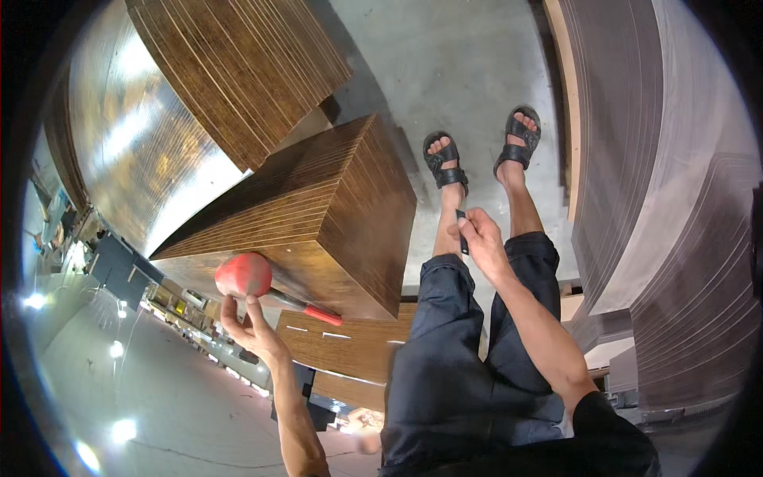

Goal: Inspecting and preparing small metal connecting plates for wood panel assembly.

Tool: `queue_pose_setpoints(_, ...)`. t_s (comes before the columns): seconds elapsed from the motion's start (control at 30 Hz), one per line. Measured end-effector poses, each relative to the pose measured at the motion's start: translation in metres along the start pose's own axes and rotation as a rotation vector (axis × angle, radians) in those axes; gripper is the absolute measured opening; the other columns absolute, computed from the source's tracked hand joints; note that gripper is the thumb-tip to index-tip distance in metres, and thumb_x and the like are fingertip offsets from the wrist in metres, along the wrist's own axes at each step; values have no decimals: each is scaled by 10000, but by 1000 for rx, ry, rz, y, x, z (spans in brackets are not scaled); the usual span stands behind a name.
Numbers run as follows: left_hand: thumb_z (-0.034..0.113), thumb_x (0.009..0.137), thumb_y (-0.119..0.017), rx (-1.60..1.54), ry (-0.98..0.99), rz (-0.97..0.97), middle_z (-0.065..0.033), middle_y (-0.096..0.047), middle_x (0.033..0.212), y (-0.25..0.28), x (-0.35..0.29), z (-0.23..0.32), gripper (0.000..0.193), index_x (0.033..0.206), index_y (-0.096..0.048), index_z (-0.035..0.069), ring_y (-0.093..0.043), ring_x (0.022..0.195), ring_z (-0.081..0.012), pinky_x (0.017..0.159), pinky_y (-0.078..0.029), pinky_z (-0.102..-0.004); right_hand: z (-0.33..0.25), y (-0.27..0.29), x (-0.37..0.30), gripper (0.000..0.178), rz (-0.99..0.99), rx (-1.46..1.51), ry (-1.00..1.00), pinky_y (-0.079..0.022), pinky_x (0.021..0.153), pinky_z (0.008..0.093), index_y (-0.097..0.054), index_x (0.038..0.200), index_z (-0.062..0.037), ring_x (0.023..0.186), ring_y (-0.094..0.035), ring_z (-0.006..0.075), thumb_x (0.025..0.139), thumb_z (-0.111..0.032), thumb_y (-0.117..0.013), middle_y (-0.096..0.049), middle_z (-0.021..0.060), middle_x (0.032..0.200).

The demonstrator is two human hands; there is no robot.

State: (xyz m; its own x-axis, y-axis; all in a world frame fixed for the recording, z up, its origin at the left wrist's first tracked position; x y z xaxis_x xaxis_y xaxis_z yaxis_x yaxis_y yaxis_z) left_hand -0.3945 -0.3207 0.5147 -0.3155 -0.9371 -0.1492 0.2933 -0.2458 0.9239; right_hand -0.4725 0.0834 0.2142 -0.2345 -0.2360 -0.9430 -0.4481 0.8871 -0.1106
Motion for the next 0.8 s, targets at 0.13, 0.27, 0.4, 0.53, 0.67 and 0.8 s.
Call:
queue_pose_setpoints(0.13, 259, 894, -748, 136, 157, -82, -161, -557, 1266, -3, -11, -17, 620, 1360, -449, -21, -578, 1039, -207, 871, -478, -336, -10, -12, 14, 235, -70, 149, 48, -522, 770, 300, -545, 1128, 46, 831, -667, 171, 1012, -157, -520, -733, 137, 937)
queue_pose_setpoints(0.27, 160, 881, -745, 41, 208, -66, -152, -578, 1240, -7, -24, -33, 589, 1354, -449, -29, -589, 1016, -202, 872, -489, -323, -12, -8, 11, 236, -120, 336, -10, -521, 777, 296, -545, 1142, 38, 854, -657, 167, 1021, -163, -517, -722, 131, 947)
queue_pose_setpoints(0.4, 84, 886, -684, 168, 168, -103, -131, -569, 1217, -40, -43, -49, 516, 1340, -458, -12, -568, 1052, -206, 912, -490, -351, -18, 10, 15, 210, -61, 462, -17, -509, 834, 305, -595, 1079, -12, 857, -657, 152, 1031, -199, -513, -710, 97, 921)
queue_pose_setpoints(0.53, 42, 921, -600, 59, 175, -18, -66, -564, 1006, -54, -22, -66, 309, 1218, -527, -7, -549, 790, -126, 646, -470, -266, -25, 3, 12, 205, -101, 466, -23, -527, 796, 310, -573, 1093, 12, 856, -652, 163, 1028, -171, -510, -701, 117, 939)
queue_pose_setpoints(0.67, 77, 939, -603, -134, 319, -26, 47, -518, 735, -39, -37, -53, 120, 1055, -584, 52, -448, 576, -39, 503, -349, -212, -17, 8, 14, 202, -90, 480, -73, -522, 805, 312, -573, 1092, 3, 855, -654, 172, 1026, -178, -515, -700, 117, 943)
queue_pose_setpoints(0.8, 228, 1014, -548, -249, 444, -302, 12, -522, 661, -37, -87, 47, 222, 1050, -589, 12, -461, 503, -66, 455, -369, -217, -11, 16, 18, 186, -66, 520, -103, -509, 807, 319, -577, 1083, -19, 843, -647, 171, 1019, -186, -525, -699, 118, 948)
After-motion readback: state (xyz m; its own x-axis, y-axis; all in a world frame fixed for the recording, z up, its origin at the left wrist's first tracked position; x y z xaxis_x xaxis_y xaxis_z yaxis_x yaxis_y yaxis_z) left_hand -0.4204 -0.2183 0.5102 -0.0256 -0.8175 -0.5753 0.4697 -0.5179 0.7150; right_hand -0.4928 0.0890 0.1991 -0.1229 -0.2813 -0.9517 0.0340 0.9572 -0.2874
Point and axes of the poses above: each hand's wrist, its own x-axis towards the middle knuckle, its own y-axis out of the back of the hand, z = x × y, the point moved 9 cm from there along x, towards the middle knuckle
